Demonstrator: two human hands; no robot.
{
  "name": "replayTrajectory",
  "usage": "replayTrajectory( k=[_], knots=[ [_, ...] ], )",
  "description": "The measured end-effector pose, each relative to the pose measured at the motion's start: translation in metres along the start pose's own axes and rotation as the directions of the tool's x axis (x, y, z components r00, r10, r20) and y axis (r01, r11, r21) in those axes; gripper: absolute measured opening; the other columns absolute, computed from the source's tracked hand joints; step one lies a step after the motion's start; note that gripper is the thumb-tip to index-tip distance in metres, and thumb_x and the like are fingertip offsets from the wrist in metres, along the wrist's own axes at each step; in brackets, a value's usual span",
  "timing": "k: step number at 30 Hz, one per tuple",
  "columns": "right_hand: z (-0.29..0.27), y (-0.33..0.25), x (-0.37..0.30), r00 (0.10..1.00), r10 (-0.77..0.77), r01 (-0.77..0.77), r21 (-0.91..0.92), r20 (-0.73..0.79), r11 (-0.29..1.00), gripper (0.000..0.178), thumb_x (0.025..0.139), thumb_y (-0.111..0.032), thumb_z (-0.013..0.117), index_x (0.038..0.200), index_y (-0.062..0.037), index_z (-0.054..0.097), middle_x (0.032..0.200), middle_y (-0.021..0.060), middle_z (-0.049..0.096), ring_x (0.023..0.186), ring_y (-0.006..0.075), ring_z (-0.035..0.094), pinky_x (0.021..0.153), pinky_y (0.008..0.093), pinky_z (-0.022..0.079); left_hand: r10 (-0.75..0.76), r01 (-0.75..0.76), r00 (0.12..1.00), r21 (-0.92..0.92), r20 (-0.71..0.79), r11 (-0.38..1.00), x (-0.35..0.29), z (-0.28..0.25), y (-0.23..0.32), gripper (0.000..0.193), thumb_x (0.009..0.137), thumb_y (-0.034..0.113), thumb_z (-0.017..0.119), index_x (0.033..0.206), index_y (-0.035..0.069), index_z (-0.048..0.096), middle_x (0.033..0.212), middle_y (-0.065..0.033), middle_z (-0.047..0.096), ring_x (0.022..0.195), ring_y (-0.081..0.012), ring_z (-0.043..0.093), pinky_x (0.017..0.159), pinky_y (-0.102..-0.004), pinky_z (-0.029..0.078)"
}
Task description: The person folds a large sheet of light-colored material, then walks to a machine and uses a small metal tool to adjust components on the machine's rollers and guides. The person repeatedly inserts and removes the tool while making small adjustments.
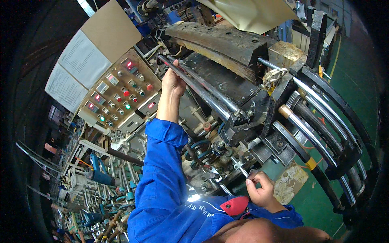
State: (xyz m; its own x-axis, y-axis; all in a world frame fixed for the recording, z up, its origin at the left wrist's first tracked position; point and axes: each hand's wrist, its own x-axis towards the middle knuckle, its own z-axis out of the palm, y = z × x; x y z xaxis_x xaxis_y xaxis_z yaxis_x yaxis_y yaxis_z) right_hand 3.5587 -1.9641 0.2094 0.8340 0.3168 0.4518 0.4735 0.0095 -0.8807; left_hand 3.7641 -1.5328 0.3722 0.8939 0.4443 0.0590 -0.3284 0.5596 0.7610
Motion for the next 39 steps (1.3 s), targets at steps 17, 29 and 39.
replayTrajectory(
  k=[17,29,39],
  knots=[
    [0.011,-0.007,-0.001,0.997,-0.047,0.045,0.044,0.053,0.998,0.008,0.085,0.002,0.074,0.087,-0.0009,0.066,0.078,0.0104,0.063,0.061,0.0182,0.062,0.056,0.0296,0.049,-0.022,0.029,0.992,0.055,-0.126,0.998,-0.013,0.007,-0.005,0.029,0.093,0.033,0.08,0.08,0.016,0.061,0.067,0.0039,0.052,0.065,-0.0147,0.05,0.071,-0.0333,0.045],
    [0.011,-0.005,-0.004,0.999,-0.028,0.026,0.032,0.039,0.999,0.008,0.085,0.002,0.074,0.086,-0.0009,0.066,0.077,0.0104,0.064,0.061,0.0178,0.063,0.055,0.029,0.049,-0.042,0.039,0.999,-0.083,-0.032,0.996,0.008,-0.001,-0.006,0.017,0.102,0.025,0.067,0.093,0.01,0.067,0.083,-0.0038,0.068,0.079,-0.0209,0.064,0.083,-0.0385,0.054],
    [0.01,-0.005,-0.01,1.0,-0.017,0.016,0.04,0.022,0.999,0.008,0.085,0.001,0.074,0.088,-0.0007,0.067,0.08,0.0108,0.065,0.061,0.0177,0.064,0.055,0.0293,0.05,0.157,-0.115,0.986,0.456,-0.055,0.882,-0.02,-0.015,0.021,0.031,0.098,0.033,0.073,0.087,0.004,0.068,0.073,-0.0014,0.063,0.06,-0.0135,0.055,0.057,-0.03,0.048]
  ],
)
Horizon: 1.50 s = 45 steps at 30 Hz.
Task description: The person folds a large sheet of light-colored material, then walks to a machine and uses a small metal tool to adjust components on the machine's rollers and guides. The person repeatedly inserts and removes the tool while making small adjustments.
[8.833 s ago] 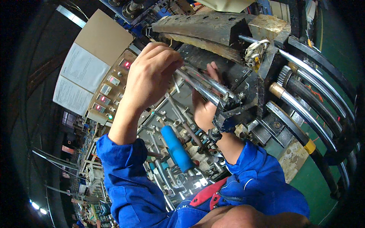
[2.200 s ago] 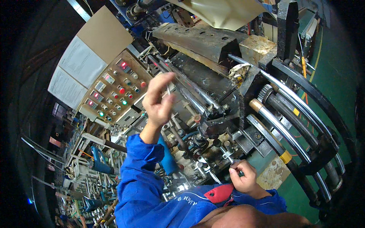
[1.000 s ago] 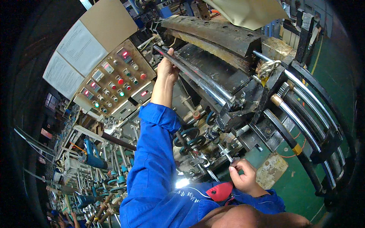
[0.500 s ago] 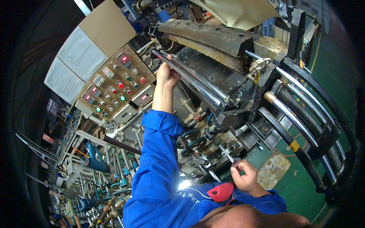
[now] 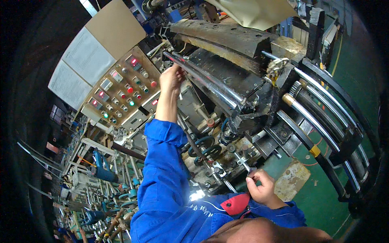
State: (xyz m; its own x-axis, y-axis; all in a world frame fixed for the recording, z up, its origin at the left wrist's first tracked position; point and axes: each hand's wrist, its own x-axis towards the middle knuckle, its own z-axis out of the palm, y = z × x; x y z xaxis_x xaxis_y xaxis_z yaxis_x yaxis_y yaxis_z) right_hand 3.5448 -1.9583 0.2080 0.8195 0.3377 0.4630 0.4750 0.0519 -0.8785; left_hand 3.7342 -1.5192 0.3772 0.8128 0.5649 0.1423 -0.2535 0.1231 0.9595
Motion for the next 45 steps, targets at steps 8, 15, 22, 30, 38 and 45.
replayTrajectory(
  k=[8,15,22,30,38,45],
  knots=[
    [-0.001,0.001,-0.003,0.999,0.024,-0.025,0.032,0.033,0.999,0.01,0.086,0.003,0.073,0.09,-0.0018,0.066,0.083,0.0082,0.066,0.068,0.0144,0.062,0.061,0.0273,0.051,0.572,-0.54,0.775,0.753,0.27,0.375,0.014,0.016,0.077,0.025,0.092,0.022,0.076,0.101,-0.001,0.075,0.093,-0.0113,0.077,0.082,-0.0183,0.072,0.078,-0.0331,0.056],
    [-0.009,0.009,-0.004,0.998,-0.005,0.005,0.009,-0.06,1.0,0.01,0.085,0.001,0.075,0.091,-0.0013,0.067,0.084,0.0106,0.068,0.063,0.0162,0.065,0.057,0.0287,0.052,0.288,-0.392,0.887,0.262,0.362,0.882,-0.016,0.011,0.121,0.025,0.103,0.022,0.067,0.114,0.001,0.071,0.099,-0.0065,0.072,0.091,-0.0171,0.068,0.083,-0.0337,0.055],
    [0.001,0.007,-0.001,0.995,0.002,-0.009,0.07,0.1,0.997,0.011,0.084,0.0,0.075,0.091,-0.0015,0.067,0.085,0.0113,0.069,0.065,0.018,0.066,0.058,0.0292,0.052,0.414,-0.483,0.809,0.071,0.417,0.873,-0.112,-0.014,0.17,0.03,0.105,0.027,0.062,0.112,-0.001,0.069,0.101,-0.0108,0.073,0.093,-0.0206,0.07,0.085,-0.037,0.057],
    [0.003,-0.007,0.0,0.963,-0.129,0.095,0.151,0.235,0.984,0.01,0.086,0.001,0.073,0.093,-0.0012,0.066,0.09,0.0127,0.069,0.071,0.021,0.066,0.062,0.0308,0.053,0.369,-0.415,0.863,0.067,0.346,0.908,-0.24,-0.03,0.14,0.022,0.103,0.021,0.066,0.108,0.0,0.067,0.1,-0.0106,0.07,0.092,-0.021,0.068,0.085,-0.0368,0.055],
    [-0.027,-0.01,-0.016,0.937,-0.204,0.144,0.217,0.284,0.965,0.014,0.083,0.003,0.075,0.091,0.0,0.064,0.09,0.0139,0.07,0.07,0.0226,0.069,0.061,0.0324,0.054,-0.012,0.016,0.956,-0.01,0.294,1.0,-0.36,0.05,-0.027,0.03,0.099,0.012,0.068,0.124,-0.003,0.067,0.104,-0.0077,0.071,0.095,-0.0147,0.067,0.084,-0.0305,0.056],
    [-0.067,-0.015,-0.036,0.961,-0.119,0.087,0.136,0.251,0.987,0.014,0.082,0.005,0.075,0.092,0.0003,0.066,0.089,0.0138,0.07,0.067,0.021,0.068,0.059,0.0306,0.053,-0.108,0.157,0.911,-0.093,0.397,0.983,-0.358,0.127,-0.126,0.04,0.1,0.013,0.069,0.138,0.001,0.063,0.11,-0.0023,0.066,0.093,-0.009,0.061,0.081,-0.0264,0.053]
  ],
)
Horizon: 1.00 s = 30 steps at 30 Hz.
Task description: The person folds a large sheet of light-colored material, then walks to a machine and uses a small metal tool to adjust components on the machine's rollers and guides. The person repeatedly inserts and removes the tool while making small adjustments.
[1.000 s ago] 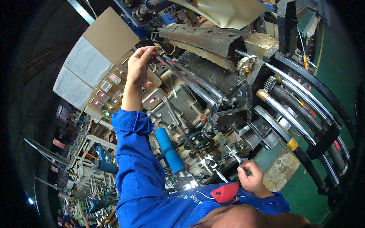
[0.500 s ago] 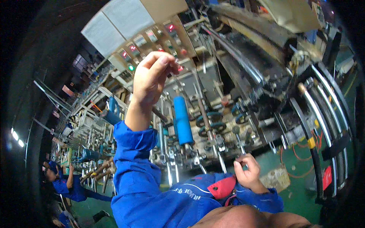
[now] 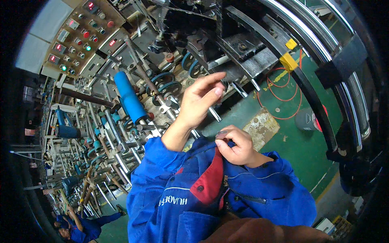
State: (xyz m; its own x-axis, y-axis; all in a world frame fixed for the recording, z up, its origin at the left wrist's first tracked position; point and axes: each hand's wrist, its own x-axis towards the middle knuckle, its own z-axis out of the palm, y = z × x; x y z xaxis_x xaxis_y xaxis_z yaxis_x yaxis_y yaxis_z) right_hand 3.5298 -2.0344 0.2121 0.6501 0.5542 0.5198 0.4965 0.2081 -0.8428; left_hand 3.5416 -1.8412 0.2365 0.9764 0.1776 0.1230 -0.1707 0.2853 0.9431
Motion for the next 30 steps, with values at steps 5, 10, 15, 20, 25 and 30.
replayTrajectory(
  k=[5,10,15,20,25,30],
  knots=[
    [-0.019,-0.001,-0.019,0.998,-0.003,-0.002,-0.072,-0.062,0.997,0.013,0.084,0.005,0.074,0.093,-0.0007,0.066,0.089,0.0124,0.07,0.067,0.0181,0.067,0.059,0.0293,0.052,-0.075,0.079,0.985,0.019,-0.155,0.997,0.0,0.004,-0.051,0.042,0.101,0.011,0.067,0.141,0.002,0.06,0.118,-0.0066,0.07,0.102,-0.0141,0.066,0.088,-0.0304,0.054],
    [-0.032,-0.005,-0.026,0.998,0.046,-0.049,-0.079,-0.04,0.996,0.013,0.085,0.005,0.074,0.094,-0.0008,0.066,0.09,0.0121,0.07,0.066,0.016,0.066,0.058,0.0285,0.052,-0.012,-0.015,0.977,-0.125,-0.214,0.992,-0.004,-0.002,-0.075,0.038,0.102,0.011,0.066,0.139,0.002,0.063,0.123,-0.006,0.069,0.111,-0.0141,0.066,0.092,-0.03,0.055],
    [-0.033,-0.007,-0.025,0.998,0.055,-0.055,-0.094,-0.009,0.994,0.012,0.086,0.004,0.074,0.094,-0.0011,0.066,0.09,0.0116,0.07,0.066,0.0157,0.065,0.058,0.0285,0.052,0.029,-0.041,0.972,-0.046,-0.233,0.998,-0.011,-0.002,-0.085,0.038,0.102,0.007,0.063,0.14,0.002,0.062,0.125,-0.0081,0.069,0.116,-0.0156,0.065,0.098,-0.0307,0.054],
    [-0.031,-0.007,-0.023,1.0,0.027,-0.026,-0.082,0.007,0.996,0.012,0.086,0.004,0.074,0.093,-0.0009,0.066,0.09,0.0114,0.07,0.066,0.0161,0.065,0.059,0.0289,0.052,0.021,0.023,0.974,0.189,-0.226,0.982,-0.015,-0.005,-0.095,0.058,0.098,0.008,0.066,0.151,-0.004,0.046,0.146,-0.0148,0.055,0.133,-0.0222,0.054,0.111,-0.0333,0.043],
    [-0.031,-0.006,-0.024,0.999,0.053,-0.053,-0.062,0.008,0.997,0.012,0.086,0.003,0.074,0.094,-0.0006,0.066,0.09,0.0122,0.069,0.067,0.0168,0.066,0.059,0.029,0.053,-0.056,0.097,0.985,0.26,-0.161,0.961,-0.024,0.006,-0.103,0.069,0.097,0.007,0.067,0.158,-0.005,0.034,0.151,-0.0176,0.052,0.135,-0.0223,0.052,0.11,-0.033,0.044],
    [-0.033,0.0,-0.028,0.998,0.058,-0.058,-0.061,0.007,0.996,0.013,0.086,0.003,0.074,0.095,-0.001,0.066,0.093,0.0131,0.07,0.068,0.0172,0.067,0.06,0.0285,0.053,-0.013,0.018,1.0,0.263,-0.023,0.965,-0.043,0.016,-0.095,0.064,0.097,0.003,0.065,0.156,-0.002,0.039,0.144,-0.0178,0.057,0.126,-0.0197,0.06,0.102,-0.0313,0.05]
  ],
)
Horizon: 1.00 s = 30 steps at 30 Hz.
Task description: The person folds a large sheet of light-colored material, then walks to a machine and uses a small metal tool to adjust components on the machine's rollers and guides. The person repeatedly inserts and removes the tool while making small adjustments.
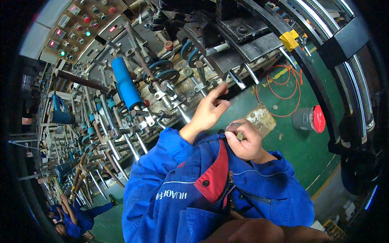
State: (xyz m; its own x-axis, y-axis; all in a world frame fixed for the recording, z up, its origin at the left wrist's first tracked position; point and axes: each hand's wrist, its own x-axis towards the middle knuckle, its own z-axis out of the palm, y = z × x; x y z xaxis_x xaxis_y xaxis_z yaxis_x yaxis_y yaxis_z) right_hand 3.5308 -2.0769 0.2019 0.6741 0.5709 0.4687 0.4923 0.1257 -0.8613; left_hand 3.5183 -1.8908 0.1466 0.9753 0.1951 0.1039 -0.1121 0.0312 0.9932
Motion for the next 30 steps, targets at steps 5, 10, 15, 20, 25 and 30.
replayTrajectory(
  k=[5,10,15,20,25,30],
  knots=[
    [-0.005,0.005,0.001,0.999,0.029,-0.03,-0.027,-0.045,0.999,0.014,0.087,0.003,0.073,0.098,-0.0013,0.067,0.093,0.0128,0.07,0.071,0.0168,0.067,0.062,0.0284,0.053,-0.146,0.128,0.987,-0.217,-0.067,0.968,-0.019,-0.017,0.017,0.042,0.1,0.004,0.065,0.141,-0.001,0.056,0.125,-0.0134,0.07,0.115,-0.0194,0.066,0.101,-0.0329,0.052],
    [-0.007,0.01,0.007,0.997,0.059,-0.061,-0.049,-0.042,0.997,0.012,0.088,0.003,0.072,0.097,-0.0011,0.066,0.09,0.0106,0.069,0.07,0.0158,0.064,0.064,0.0269,0.051,-0.136,0.05,0.982,-0.518,-0.129,0.854,-0.019,-0.03,0.023,0.028,0.1,0.009,0.068,0.126,-0.001,0.064,0.115,-0.0149,0.074,0.103,-0.0231,0.071,0.094,-0.0374,0.058],
    [-0.005,0.017,0.012,0.991,0.098,-0.104,-0.059,-0.092,0.993,0.008,0.09,0.001,0.071,0.096,-0.001,0.066,0.086,0.0081,0.067,0.07,0.0126,0.062,0.064,0.0264,0.05,-0.133,0.037,0.983,-0.57,-0.127,0.821,-0.022,-0.035,0.025,0.024,0.099,0.008,0.069,0.122,0.0,0.065,0.112,-0.0136,0.074,0.101,-0.0238,0.072,0.093,-0.0385,0.059],
    [-0.009,0.036,0.039,0.895,0.415,-0.38,0.21,-0.164,0.901,0.011,0.095,-0.004,0.07,0.104,0.0007,0.065,0.084,0.0031,0.066,0.069,0.0072,0.06,0.062,0.0237,0.048,-0.142,0.048,0.976,-0.474,-0.163,0.879,-0.014,-0.035,0.033,0.026,0.099,0.008,0.069,0.123,0.0,0.065,0.112,-0.0128,0.073,0.101,-0.0218,0.071,0.093,-0.0367,0.058],
    [-0.015,0.049,0.079,0.825,0.517,-0.38,0.454,-0.228,0.806,0.019,0.097,-0.003,0.068,0.114,0.0021,0.062,0.09,0.0052,0.068,0.065,0.0092,0.061,0.057,0.0231,0.047,0.002,-0.025,0.989,-0.151,-0.147,0.988,0.017,-0.03,0.055,0.034,0.099,0.007,0.068,0.133,0.001,0.065,0.111,-0.0052,0.071,0.104,-0.0114,0.065,0.094,-0.0275,0.052],
    [-0.015,0.045,0.086,0.804,0.554,-0.43,0.434,-0.215,0.792,0.023,0.097,-0.006,0.068,0.118,0.0035,0.064,0.09,0.0058,0.069,0.064,0.0088,0.061,0.056,0.0225,0.048,0.007,-0.005,0.998,0.038,-0.061,0.999,0.045,-0.027,0.059,0.038,0.098,0.008,0.068,0.136,0.005,0.066,0.111,-0.0029,0.068,0.105,-0.0102,0.062,0.095,-0.0268,0.05]
  ],
)
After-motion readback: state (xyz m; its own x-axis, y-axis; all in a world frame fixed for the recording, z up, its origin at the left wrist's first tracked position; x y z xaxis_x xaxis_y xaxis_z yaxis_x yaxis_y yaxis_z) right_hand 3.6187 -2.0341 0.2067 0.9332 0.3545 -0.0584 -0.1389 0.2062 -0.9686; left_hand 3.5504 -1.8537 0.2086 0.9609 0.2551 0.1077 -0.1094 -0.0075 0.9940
